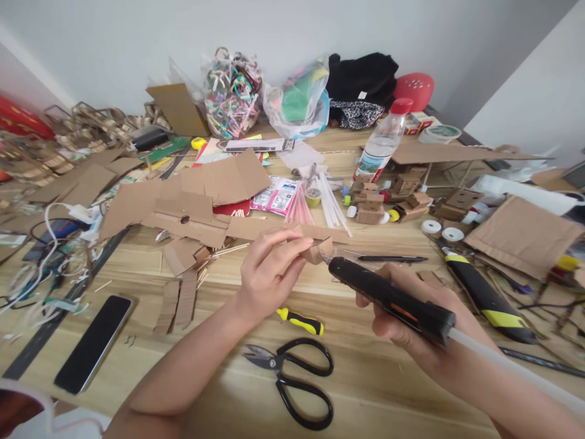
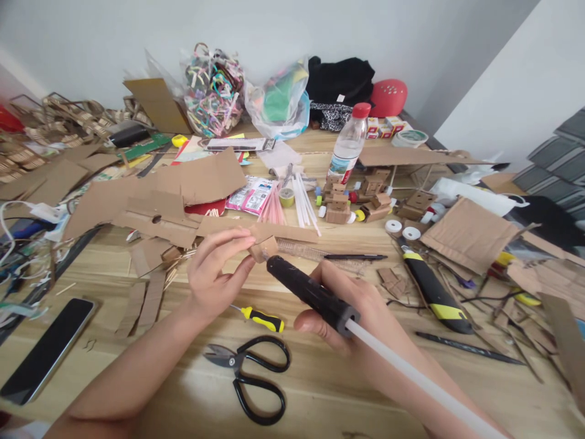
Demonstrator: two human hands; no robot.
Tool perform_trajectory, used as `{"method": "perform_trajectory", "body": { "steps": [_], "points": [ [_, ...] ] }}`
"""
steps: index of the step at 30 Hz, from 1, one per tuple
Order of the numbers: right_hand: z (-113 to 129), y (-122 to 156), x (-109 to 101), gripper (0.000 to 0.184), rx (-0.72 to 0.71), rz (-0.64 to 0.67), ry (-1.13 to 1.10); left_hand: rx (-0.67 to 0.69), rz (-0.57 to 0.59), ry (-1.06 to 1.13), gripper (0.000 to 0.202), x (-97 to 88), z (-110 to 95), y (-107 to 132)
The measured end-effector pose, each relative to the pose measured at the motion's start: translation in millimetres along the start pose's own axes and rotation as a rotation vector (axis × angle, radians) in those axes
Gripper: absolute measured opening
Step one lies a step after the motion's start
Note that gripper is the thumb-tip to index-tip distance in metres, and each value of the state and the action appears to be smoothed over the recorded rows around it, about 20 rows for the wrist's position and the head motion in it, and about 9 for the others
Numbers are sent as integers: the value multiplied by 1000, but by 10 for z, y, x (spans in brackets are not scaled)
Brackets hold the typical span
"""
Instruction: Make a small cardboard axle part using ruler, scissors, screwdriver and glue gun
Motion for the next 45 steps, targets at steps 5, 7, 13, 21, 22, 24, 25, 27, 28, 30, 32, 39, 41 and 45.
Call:
{"method": "perform_trajectory", "body": {
  "steps": [5,7,13,21,22,24,25,27,28,30,32,39,41,45],
  "points": [
    [-7,17,7,57,22,11,-32,-25,-2,23,19,-10,7,-6],
    [-16,15,13,58,38,21,-50,-37,1,27,19,-10,12,-7],
    [-40,3,21,60,66,22,-78,-59,3,37,21,-2,14,-3],
    [-59,0,12,62,77,10,-94,-81,7,100,25,4,9,0],
    [-57,-1,8,63,80,9,-96,-80,7,105,26,4,9,1],
    [-41,-4,-2,64,78,9,-100,-76,7,116,26,6,9,4],
    [-22,-6,-8,63,69,11,-103,-73,7,122,26,7,9,6],
    [29,-9,-22,61,64,12,-106,-67,7,131,25,11,8,9],
    [55,-10,-31,61,78,9,-106,-66,8,132,24,14,7,11],
    [107,-8,-50,62,121,-4,-111,-62,10,128,24,19,5,13],
    [148,-5,-64,62,155,-12,-119,-58,9,122,23,22,2,13],
    [112,-16,-62,64,132,11,-106,-56,10,134,20,19,0,7],
    [102,-17,-59,65,119,17,-105,-64,12,143,21,21,3,6],
    [97,-10,-64,64,130,-7,-96,-82,5,198,24,40,7,15]
  ]
}}
Point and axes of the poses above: each hand's wrist, its own y-axis away from the middle knuckle, its own x-axis out of the palm, z = x × y, the point moved 4 cm from there along -y, towards the middle knuckle, and after that the axes turned 10 degrees about z, right-handed, at the moved point
